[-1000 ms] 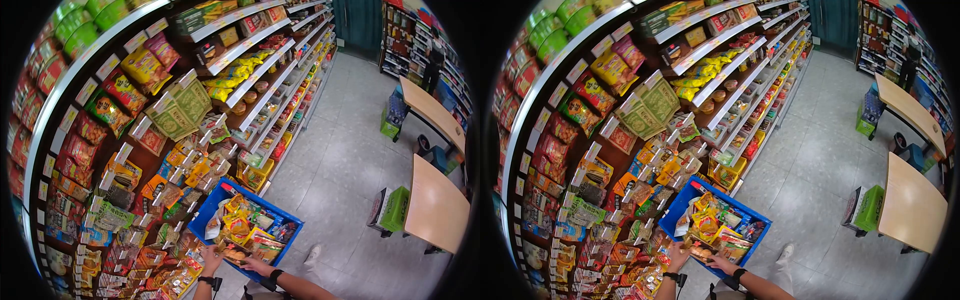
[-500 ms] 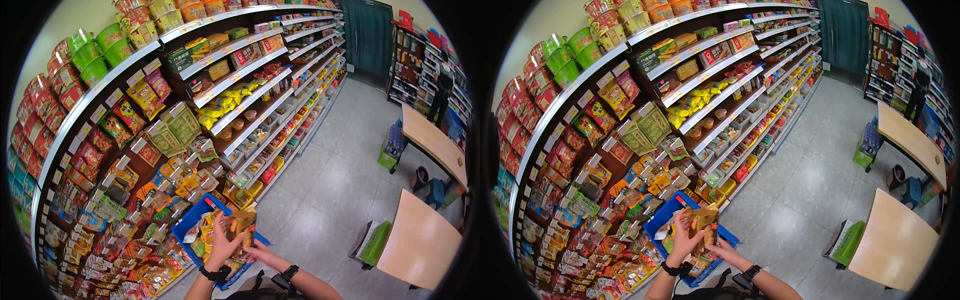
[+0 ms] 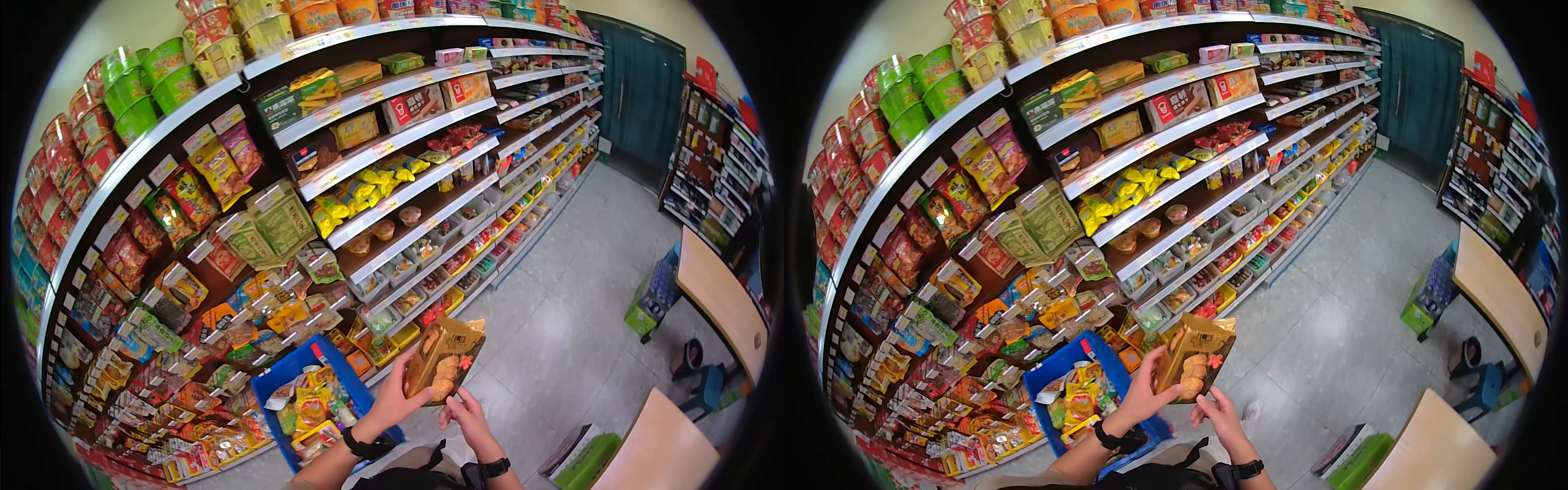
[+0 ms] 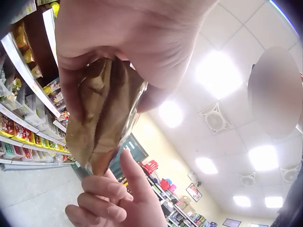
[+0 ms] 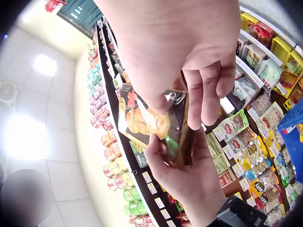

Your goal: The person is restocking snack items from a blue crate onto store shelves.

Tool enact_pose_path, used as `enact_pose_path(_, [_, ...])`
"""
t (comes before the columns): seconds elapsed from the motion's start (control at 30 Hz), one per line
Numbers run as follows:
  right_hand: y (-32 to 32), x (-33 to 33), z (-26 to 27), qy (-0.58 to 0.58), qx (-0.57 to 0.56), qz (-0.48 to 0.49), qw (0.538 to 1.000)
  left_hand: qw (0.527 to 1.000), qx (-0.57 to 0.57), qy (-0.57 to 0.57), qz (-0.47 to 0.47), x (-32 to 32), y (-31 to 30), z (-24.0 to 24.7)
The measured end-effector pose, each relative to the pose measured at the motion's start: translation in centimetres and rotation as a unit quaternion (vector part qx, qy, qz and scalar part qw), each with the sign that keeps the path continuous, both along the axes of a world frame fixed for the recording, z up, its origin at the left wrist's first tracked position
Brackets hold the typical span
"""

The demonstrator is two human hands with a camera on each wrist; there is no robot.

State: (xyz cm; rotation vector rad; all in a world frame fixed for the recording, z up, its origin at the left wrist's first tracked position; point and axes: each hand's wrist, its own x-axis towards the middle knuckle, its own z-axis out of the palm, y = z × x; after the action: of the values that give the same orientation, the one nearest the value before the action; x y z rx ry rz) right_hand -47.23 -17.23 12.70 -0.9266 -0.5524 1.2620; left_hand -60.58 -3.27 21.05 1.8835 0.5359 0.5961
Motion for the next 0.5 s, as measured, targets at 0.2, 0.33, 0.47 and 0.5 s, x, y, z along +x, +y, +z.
enact_pose_path(0.2, [5.5, 16.1, 1.3, -0.070, 0.006, -0.032, 0.997, 0.999, -0.013, -0.032, 0.004, 15.6, 8.2, 2.2])
enact_pose_path(0.33, [6.9, 27.6, 4.0, -0.148, -0.003, -0.073, 0.986, 0.998, 0.049, -0.029, -0.036, 25.8, 12.3, 2.9])
enact_pose_path(0.47, [6.8, 37.9, 4.6, -0.175, -0.007, -0.230, 0.957, 0.996, 0.007, -0.050, -0.067, 34.8, 13.7, 4.9])
enact_pose_path(0.5, [6.4, 40.2, 5.3, -0.143, -0.023, -0.237, 0.961, 0.995, -0.033, -0.062, -0.073, 36.9, 13.9, 4.3])
